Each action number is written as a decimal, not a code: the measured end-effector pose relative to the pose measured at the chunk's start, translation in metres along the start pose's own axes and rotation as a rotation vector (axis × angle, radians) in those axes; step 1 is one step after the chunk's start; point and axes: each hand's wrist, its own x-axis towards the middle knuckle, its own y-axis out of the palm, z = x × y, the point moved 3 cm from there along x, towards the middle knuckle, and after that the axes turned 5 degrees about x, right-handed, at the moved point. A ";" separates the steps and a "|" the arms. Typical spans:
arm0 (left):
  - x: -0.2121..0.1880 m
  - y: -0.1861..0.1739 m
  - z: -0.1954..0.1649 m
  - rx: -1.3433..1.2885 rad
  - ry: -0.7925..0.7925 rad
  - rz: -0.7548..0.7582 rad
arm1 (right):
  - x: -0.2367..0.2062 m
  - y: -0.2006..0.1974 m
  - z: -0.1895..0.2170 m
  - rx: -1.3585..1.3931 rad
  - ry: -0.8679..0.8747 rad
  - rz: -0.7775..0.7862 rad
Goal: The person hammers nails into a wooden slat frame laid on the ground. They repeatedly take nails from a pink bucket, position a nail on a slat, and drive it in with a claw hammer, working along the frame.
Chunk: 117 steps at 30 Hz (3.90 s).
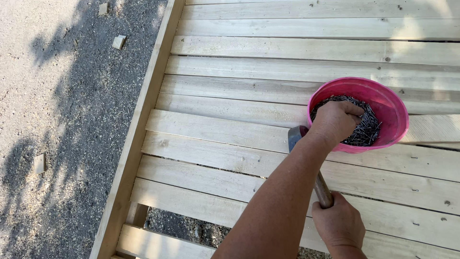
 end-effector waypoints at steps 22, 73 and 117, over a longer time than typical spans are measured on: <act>-0.093 -0.148 0.150 -0.340 -0.234 -0.426 | 0.030 0.006 -0.025 0.075 -0.105 -0.181; -0.107 -0.128 0.141 0.009 -0.166 -0.568 | 0.028 0.016 0.003 0.103 -0.159 0.066; -0.110 -0.111 0.130 0.387 -0.088 -0.576 | -0.008 0.005 0.016 0.136 -0.098 0.168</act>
